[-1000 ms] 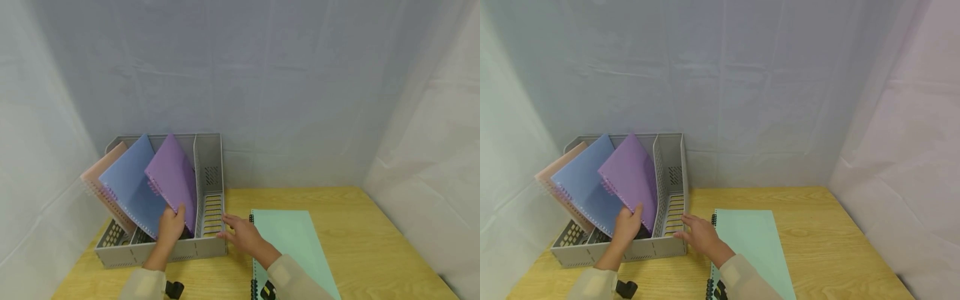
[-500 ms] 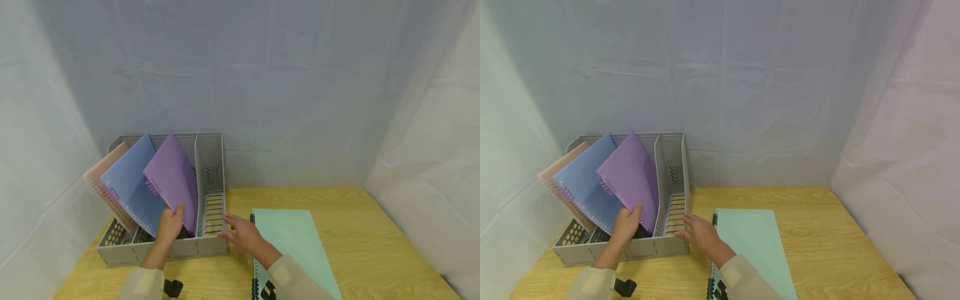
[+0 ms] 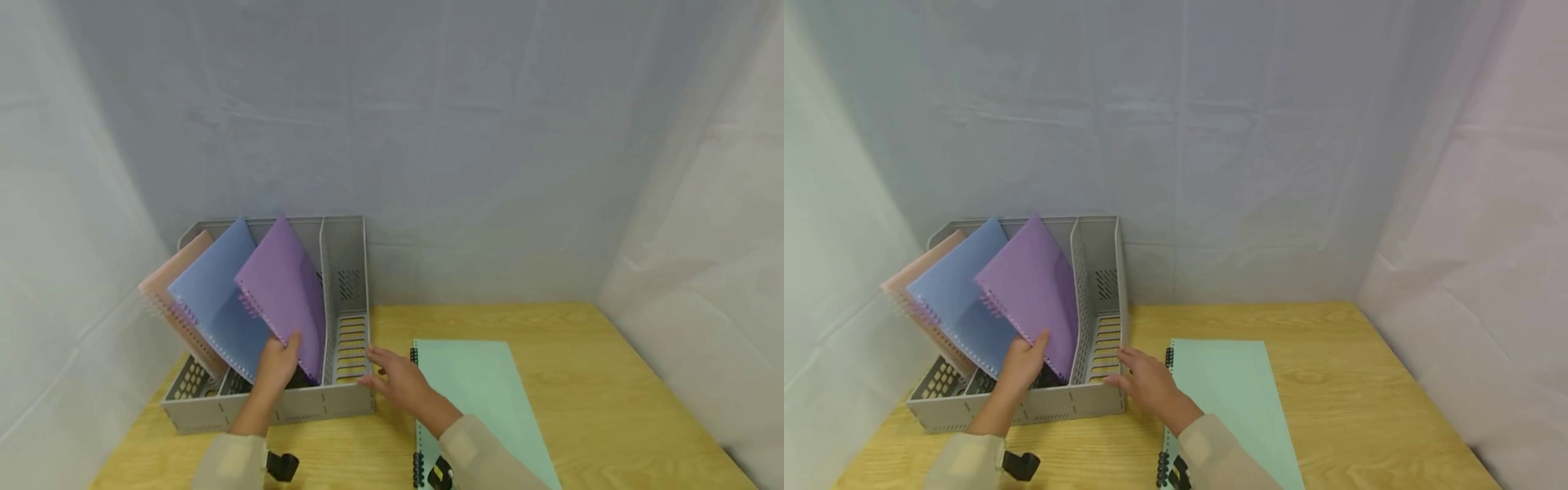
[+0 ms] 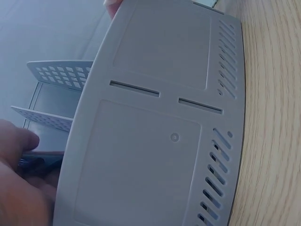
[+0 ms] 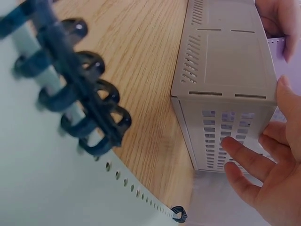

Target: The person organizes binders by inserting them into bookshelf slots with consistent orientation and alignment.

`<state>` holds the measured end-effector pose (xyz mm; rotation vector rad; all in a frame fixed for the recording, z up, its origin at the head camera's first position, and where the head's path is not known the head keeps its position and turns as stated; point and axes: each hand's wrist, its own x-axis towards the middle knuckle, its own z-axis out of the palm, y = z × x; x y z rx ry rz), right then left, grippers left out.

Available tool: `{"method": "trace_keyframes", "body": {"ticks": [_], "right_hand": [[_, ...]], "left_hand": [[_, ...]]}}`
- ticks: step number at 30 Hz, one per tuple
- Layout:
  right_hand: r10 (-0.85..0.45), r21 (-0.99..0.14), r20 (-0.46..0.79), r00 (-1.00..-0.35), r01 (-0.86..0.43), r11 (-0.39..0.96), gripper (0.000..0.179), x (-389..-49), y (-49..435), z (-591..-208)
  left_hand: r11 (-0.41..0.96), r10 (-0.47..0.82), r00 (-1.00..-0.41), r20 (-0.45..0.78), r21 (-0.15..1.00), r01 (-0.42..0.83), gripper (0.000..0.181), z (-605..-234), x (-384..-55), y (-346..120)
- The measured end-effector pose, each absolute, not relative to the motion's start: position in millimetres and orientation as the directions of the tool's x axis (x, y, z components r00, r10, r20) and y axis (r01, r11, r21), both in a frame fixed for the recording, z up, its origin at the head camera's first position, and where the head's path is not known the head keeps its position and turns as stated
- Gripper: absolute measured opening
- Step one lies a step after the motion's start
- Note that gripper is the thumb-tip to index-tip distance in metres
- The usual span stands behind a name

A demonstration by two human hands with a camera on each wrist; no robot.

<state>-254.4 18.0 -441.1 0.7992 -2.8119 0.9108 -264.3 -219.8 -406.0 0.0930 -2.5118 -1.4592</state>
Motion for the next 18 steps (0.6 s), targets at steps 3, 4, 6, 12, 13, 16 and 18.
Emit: {"method": "trace_keyframes", "body": {"ticks": [3,4,6,12,13,16,18], "right_hand": [[-0.453,-0.534,0.223,-0.863,-0.497,0.683,0.064,-254,17,-443],[-0.454,-0.537,0.223,-0.863,-0.497,0.681,0.064,-254,16,-444],[-0.454,-0.540,0.224,-0.862,-0.498,0.679,0.064,-254,15,-444],[-0.450,-0.530,0.253,-0.856,-0.512,0.676,0.064,-253,13,-441],[-0.450,-0.526,0.255,-0.856,-0.513,0.679,0.064,-252,12,-441],[-0.444,-0.514,0.253,-0.859,-0.508,0.691,0.063,-251,11,-440],[-0.438,-0.499,0.253,-0.863,-0.504,0.705,0.062,-249,10,-440]], "left_hand": [[0.486,-0.147,-0.976,0.161,0.871,0.070,0.061,-407,-262,-222],[0.483,-0.138,-0.978,0.159,0.873,0.074,0.064,-407,-261,-223],[0.474,-0.115,-0.981,0.156,0.877,0.084,0.068,-407,-259,-224],[0.448,-0.031,-0.991,0.127,0.888,0.099,0.074,-401,-252,-228],[0.455,-0.019,-0.992,0.122,0.885,0.100,0.074,-400,-250,-229],[0.475,0.020,-0.995,0.099,0.875,0.096,0.073,-396,-244,-231],[0.499,0.046,-0.996,0.082,0.861,0.094,0.071,-393,-238,-231]]}}
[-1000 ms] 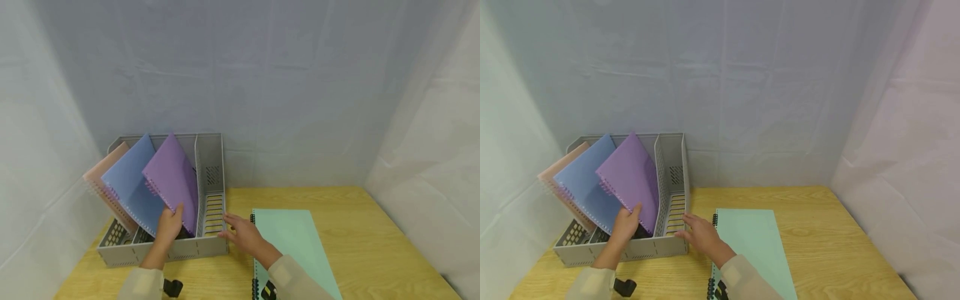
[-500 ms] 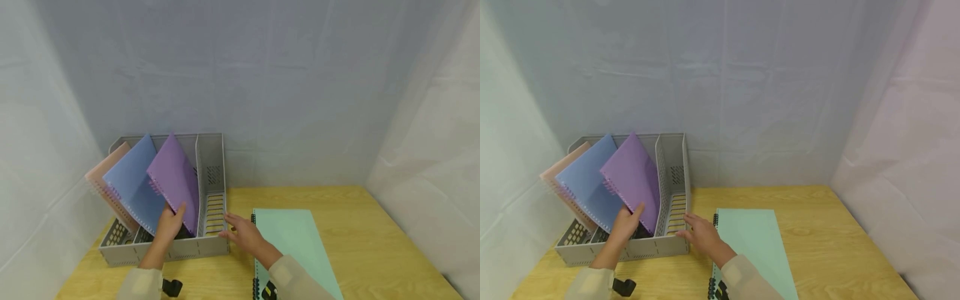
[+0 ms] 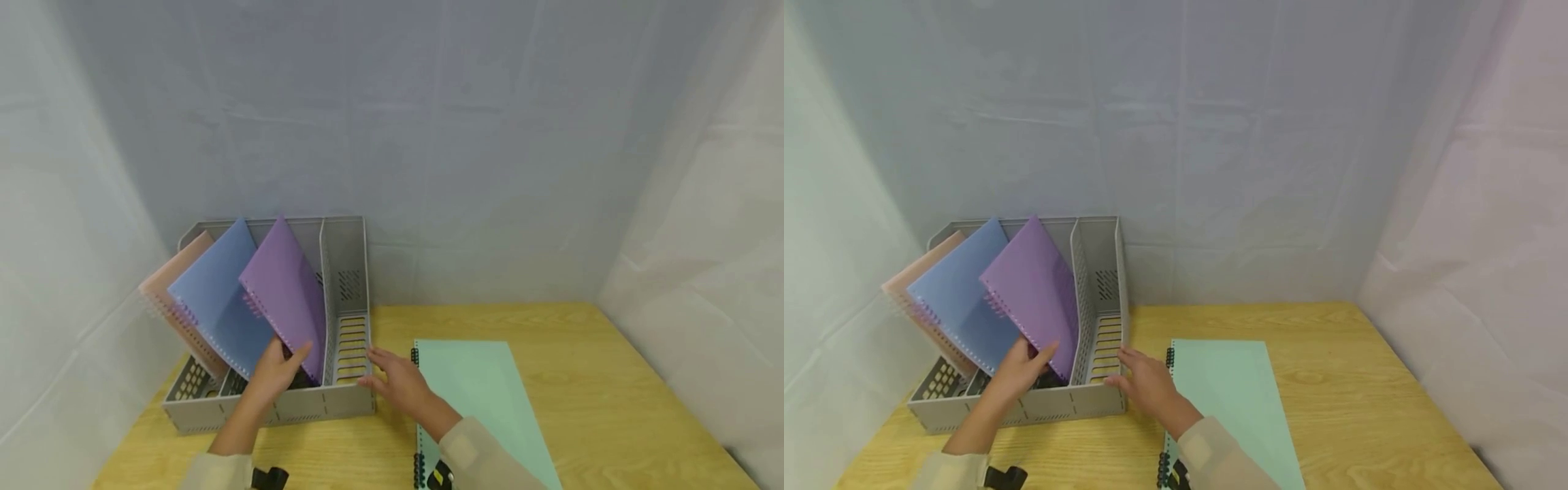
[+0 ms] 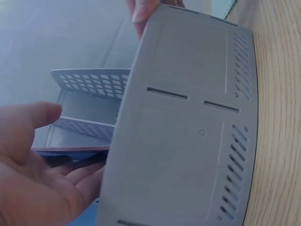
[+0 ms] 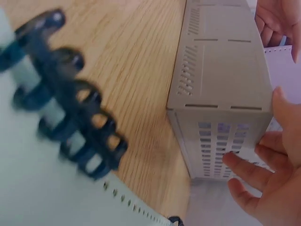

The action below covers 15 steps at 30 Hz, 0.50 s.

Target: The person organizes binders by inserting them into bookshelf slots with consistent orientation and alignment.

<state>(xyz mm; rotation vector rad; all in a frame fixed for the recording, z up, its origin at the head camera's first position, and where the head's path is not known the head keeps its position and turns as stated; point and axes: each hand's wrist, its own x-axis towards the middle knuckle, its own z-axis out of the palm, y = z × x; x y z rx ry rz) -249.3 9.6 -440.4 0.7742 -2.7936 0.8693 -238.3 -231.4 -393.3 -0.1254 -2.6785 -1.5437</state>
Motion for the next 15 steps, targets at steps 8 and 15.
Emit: {"method": "trace_keyframes", "body": {"ticks": [8,15], "right_hand": [[-0.391,-0.412,0.310,-0.867,-0.493,0.766,0.059,-242,8,-439],[-0.388,-0.457,0.289,-0.875,-0.482,0.748,0.066,-234,12,-437]], "left_hand": [[0.596,0.192,-0.981,-0.032,0.798,0.091,0.077,-379,-221,-236],[0.677,0.210,-0.974,-0.080,0.731,0.086,0.081,-374,-212,-237]]}}
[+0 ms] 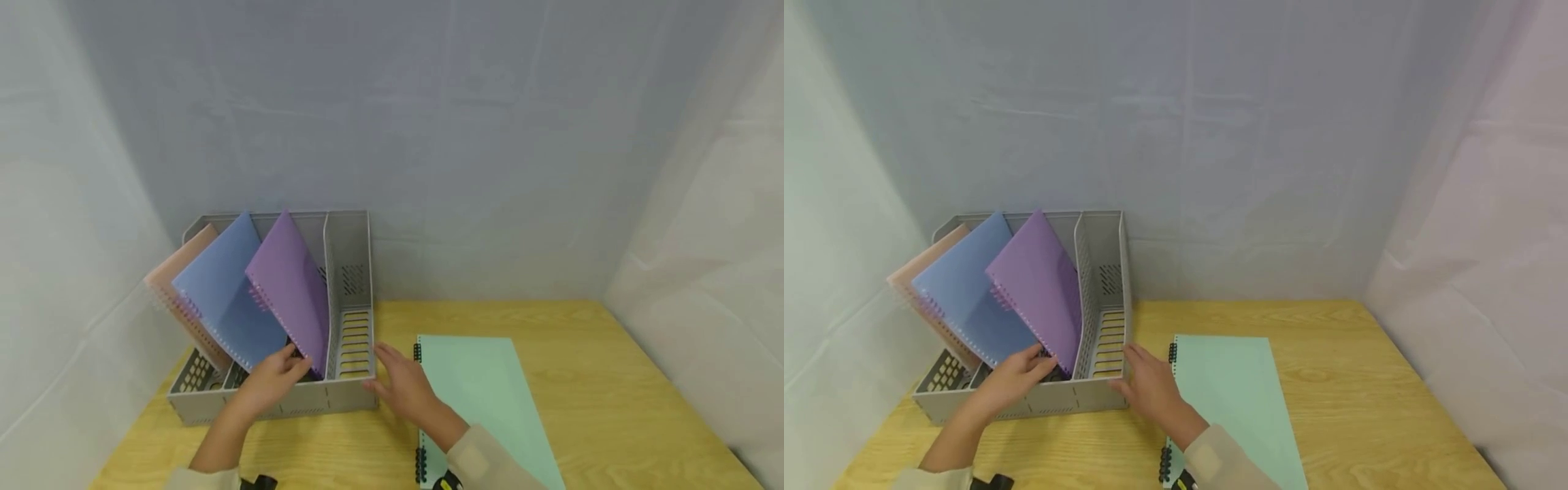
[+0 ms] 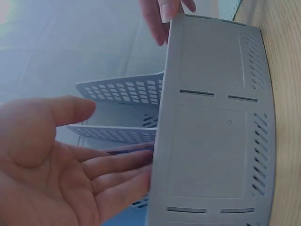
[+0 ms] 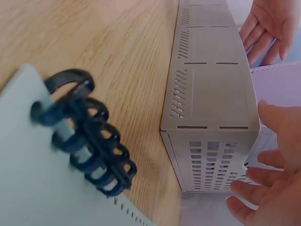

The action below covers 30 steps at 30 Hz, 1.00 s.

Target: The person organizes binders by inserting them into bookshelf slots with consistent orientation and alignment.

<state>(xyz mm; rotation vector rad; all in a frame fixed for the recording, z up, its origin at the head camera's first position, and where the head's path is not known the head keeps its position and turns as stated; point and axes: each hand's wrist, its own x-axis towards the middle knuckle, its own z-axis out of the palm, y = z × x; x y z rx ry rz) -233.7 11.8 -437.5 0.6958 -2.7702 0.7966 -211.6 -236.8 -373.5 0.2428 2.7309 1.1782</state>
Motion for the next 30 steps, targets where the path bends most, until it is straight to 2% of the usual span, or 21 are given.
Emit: {"method": "trace_keyframes", "body": {"ticks": [9,15,25,30], "right_hand": [[-0.414,-0.514,0.259,-0.873,-0.488,0.706,0.073,-216,22,-428],[-0.415,-0.518,0.261,-0.872,-0.489,0.702,0.073,-203,27,-419],[-0.402,-0.479,0.274,-0.874,-0.487,0.730,0.075,-189,39,-426],[-0.382,-0.477,0.282,-0.880,-0.474,0.740,0.075,-184,48,-425]], "left_hand": [[0.781,0.196,-0.975,-0.106,0.619,0.090,0.072,-360,-197,-231],[0.769,0.235,-0.963,-0.130,0.631,0.102,0.070,-355,-192,-228],[0.607,0.208,-0.971,0.115,0.763,0.221,0.049,-354,-187,-210],[0.539,0.184,-0.968,0.172,0.805,0.246,0.052,-356,-185,-198]]}}
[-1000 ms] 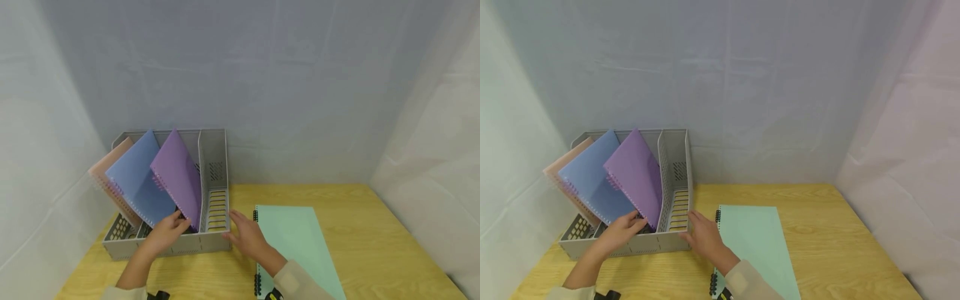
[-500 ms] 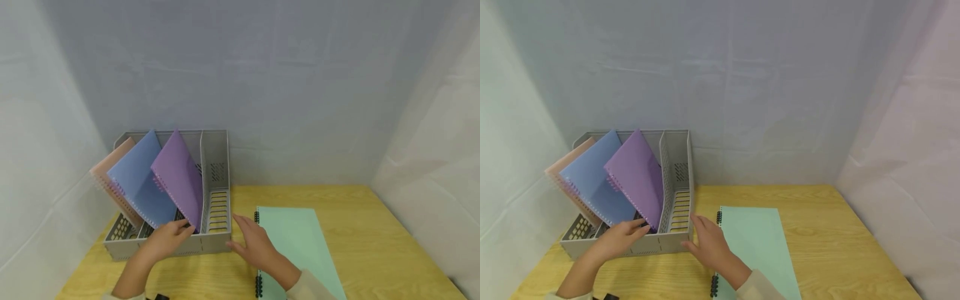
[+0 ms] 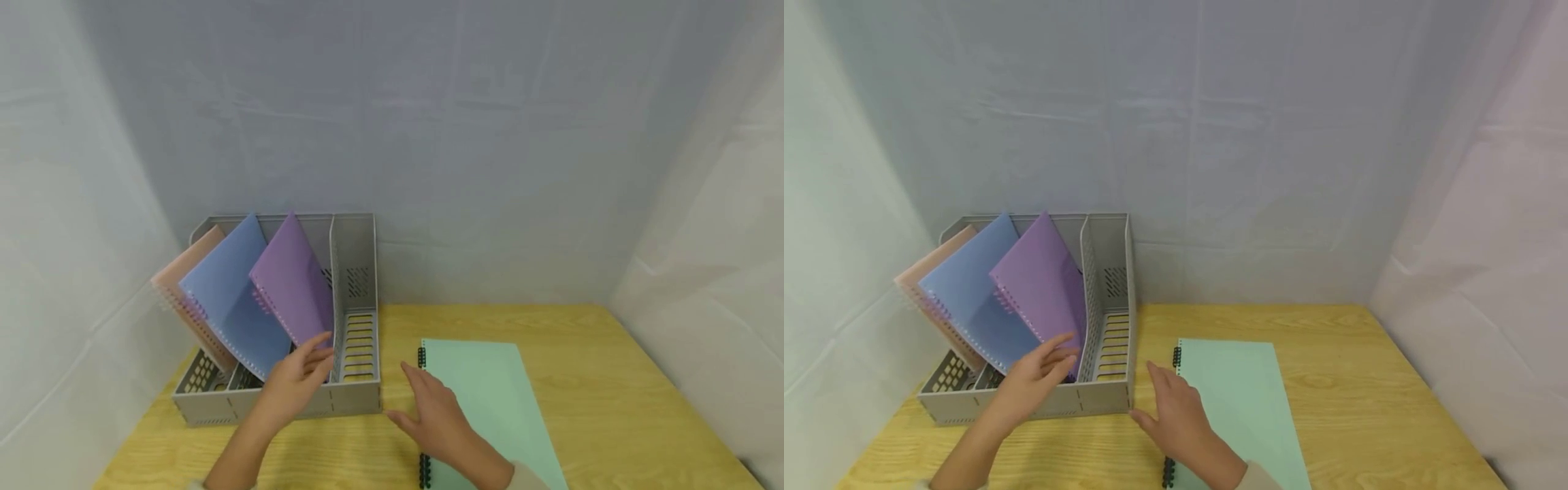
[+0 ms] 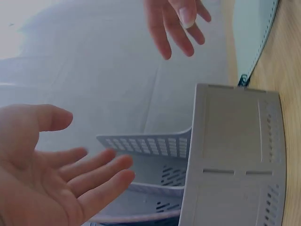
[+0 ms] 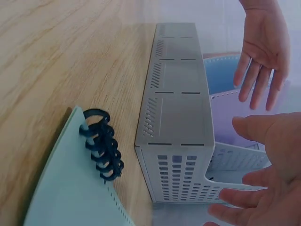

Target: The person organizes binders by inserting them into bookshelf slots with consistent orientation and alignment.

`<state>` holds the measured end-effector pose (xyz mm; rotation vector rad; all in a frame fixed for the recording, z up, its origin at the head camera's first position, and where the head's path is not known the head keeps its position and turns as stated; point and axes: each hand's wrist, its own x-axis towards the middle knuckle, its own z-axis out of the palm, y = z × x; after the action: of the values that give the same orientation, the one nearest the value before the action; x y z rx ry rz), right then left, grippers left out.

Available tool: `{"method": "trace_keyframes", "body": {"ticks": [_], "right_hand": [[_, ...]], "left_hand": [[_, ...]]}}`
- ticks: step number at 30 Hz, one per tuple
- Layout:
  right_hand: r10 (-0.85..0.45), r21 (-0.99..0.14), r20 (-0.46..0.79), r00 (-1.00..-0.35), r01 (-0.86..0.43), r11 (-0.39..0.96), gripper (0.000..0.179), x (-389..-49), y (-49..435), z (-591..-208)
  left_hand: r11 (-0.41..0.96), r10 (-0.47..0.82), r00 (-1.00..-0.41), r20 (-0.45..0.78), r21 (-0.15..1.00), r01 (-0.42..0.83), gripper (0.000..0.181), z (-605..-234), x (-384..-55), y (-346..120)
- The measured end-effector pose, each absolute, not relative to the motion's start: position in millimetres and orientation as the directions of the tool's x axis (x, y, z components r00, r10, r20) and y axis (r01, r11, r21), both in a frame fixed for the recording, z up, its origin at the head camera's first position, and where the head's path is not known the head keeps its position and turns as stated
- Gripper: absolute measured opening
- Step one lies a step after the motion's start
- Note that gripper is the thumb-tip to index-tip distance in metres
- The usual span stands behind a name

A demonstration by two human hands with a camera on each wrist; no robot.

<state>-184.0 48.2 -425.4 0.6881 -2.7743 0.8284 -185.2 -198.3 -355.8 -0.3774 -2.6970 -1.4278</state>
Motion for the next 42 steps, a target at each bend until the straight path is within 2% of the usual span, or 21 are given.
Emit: {"method": "trace_keyframes", "body": {"ticks": [7,13,17,23,32,36,42], "right_hand": [[-0.374,-0.455,0.277,-0.885,-0.464,0.760,0.078,-178,63,-424],[-0.366,-0.459,0.218,-0.905,-0.426,0.780,0.085,-178,71,-425],[-0.349,-0.466,0.172,-0.921,-0.388,0.795,0.090,-180,74,-426],[-0.312,-0.499,0.105,-0.944,-0.321,0.805,0.094,-177,83,-426],[-0.243,-0.482,0.068,-0.968,-0.246,0.841,0.095,-178,99,-430],[-0.211,-0.478,0.050,-0.976,-0.209,0.853,0.096,-181,108,-429],[-0.212,-0.494,0.001,-0.977,-0.185,0.849,0.106,-186,120,-432]], "left_hand": [[0.461,0.126,-0.957,0.261,0.839,0.289,0.066,-362,-178,-180],[0.358,0.147,-0.946,0.290,0.876,0.324,0.074,-368,-177,-151],[0.307,0.179,-0.942,0.284,0.893,0.327,0.074,-372,-176,-138],[0.311,0.253,-0.931,0.263,0.889,0.335,0.074,-382,-175,-126],[0.316,0.327,-0.915,0.235,0.886,0.340,0.074,-401,-172,-109],[0.271,0.337,-0.919,0.202,0.915,0.300,0.074,-408,-174,-101],[0.215,0.321,-0.945,0.054,0.968,0.128,0.077,-422,-178,-87]]}}
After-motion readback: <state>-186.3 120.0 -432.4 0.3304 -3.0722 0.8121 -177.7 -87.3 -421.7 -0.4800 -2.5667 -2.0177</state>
